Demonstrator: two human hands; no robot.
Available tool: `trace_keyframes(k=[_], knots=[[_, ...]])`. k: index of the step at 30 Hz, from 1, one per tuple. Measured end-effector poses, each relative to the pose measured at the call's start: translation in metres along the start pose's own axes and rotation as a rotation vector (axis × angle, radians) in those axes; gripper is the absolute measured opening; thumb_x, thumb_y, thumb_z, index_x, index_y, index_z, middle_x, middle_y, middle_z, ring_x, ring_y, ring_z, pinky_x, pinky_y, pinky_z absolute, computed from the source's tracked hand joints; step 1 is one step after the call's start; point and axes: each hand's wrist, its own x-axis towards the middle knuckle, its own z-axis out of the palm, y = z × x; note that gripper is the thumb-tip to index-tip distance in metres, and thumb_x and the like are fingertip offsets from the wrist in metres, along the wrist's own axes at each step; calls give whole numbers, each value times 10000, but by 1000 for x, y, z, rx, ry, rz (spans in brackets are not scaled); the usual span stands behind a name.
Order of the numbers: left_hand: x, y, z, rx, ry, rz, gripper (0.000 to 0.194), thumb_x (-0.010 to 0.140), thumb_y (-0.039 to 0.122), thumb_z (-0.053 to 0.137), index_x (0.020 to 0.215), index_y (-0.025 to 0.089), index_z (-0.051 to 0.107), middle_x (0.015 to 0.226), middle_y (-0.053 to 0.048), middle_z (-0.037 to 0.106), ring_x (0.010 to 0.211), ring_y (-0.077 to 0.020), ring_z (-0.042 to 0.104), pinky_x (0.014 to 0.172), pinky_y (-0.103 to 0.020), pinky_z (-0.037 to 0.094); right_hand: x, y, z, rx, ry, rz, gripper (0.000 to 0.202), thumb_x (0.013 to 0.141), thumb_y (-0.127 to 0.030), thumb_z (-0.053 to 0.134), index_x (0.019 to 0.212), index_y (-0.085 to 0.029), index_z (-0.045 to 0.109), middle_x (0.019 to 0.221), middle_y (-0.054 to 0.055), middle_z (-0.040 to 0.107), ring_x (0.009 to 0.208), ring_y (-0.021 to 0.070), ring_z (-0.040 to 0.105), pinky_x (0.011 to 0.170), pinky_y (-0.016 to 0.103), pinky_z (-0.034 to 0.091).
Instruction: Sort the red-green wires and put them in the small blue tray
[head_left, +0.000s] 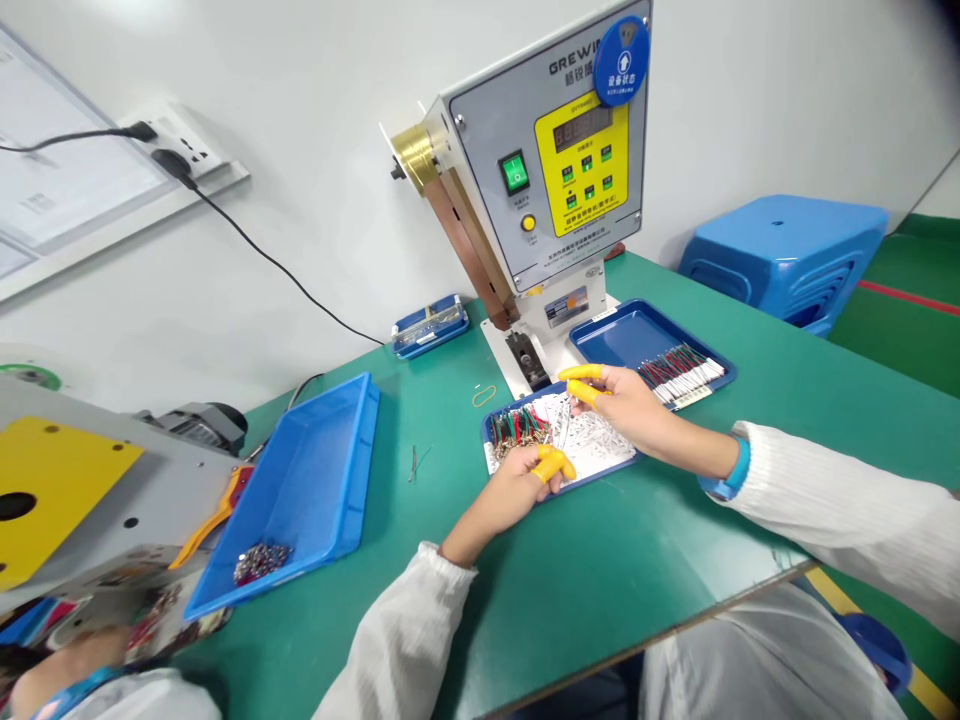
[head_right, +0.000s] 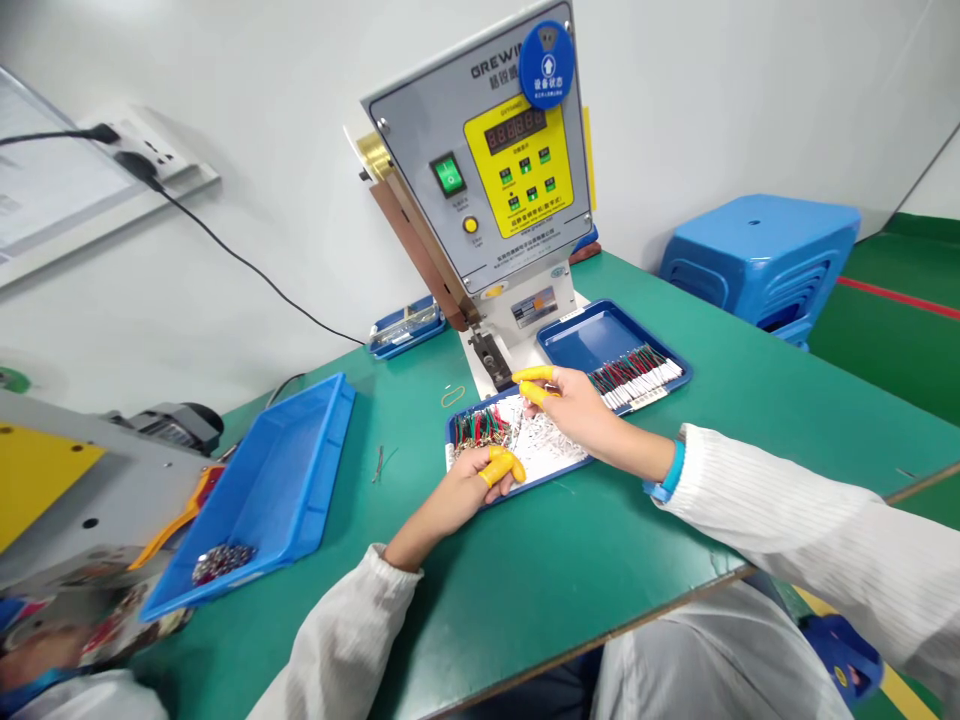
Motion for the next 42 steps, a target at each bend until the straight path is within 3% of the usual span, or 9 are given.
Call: trace_keyframes(k=[8, 18, 24, 31, 42], knots=[[0, 1, -1, 7, -15, 1, 359, 980, 444, 550, 875, 124, 674, 675, 4, 544, 551, -88, 410, 539, -233, 299, -1, 2, 0, -74, -14, -93, 302, 822, -416, 748, 1024, -192, 743, 791, 23, 717, 723, 175, 660, 726, 346, 548], [0, 2, 0, -13, -10, -7, 351, 972, 434, 557, 839, 126, 660, 678, 0, 558, 548, -84, 409, 533, -230, 295, 2, 6, -3, -125, -17, -109, 312, 819, -490, 741, 900, -191, 705, 744, 16, 684, 632, 161, 585, 598, 307, 481], [1, 3, 0, -18, -14, -6, 356, 975, 438, 557, 837, 127, 659, 678, 1, 557, 552, -82, 412, 531, -224, 296, 2, 9, -2, -234, -23, -168, 243, 880, -435, 670, 874, -193, 688, 684, -8, 618, 582, 143, 512, 570, 291, 430], [1, 4, -1, 37, -22, -3, 394, 987, 450, 540, 782, 129, 642, 645, 7, 537, 540, -80, 410, 537, -224, 303, 2, 7, -2, -241, -44, -199, 125, 835, -300, 644, 886, -187, 659, 731, -14, 619, 633, 141, 522, 598, 273, 416], [0, 4, 0, 16, -27, 10, 358, 991, 419, 547, 839, 116, 663, 687, -2, 575, 545, -75, 420, 542, -224, 313, 3, 9, -1, -254, -41, -192, 155, 859, -339, 643, 867, -185, 652, 721, -10, 606, 630, 139, 511, 574, 266, 386]])
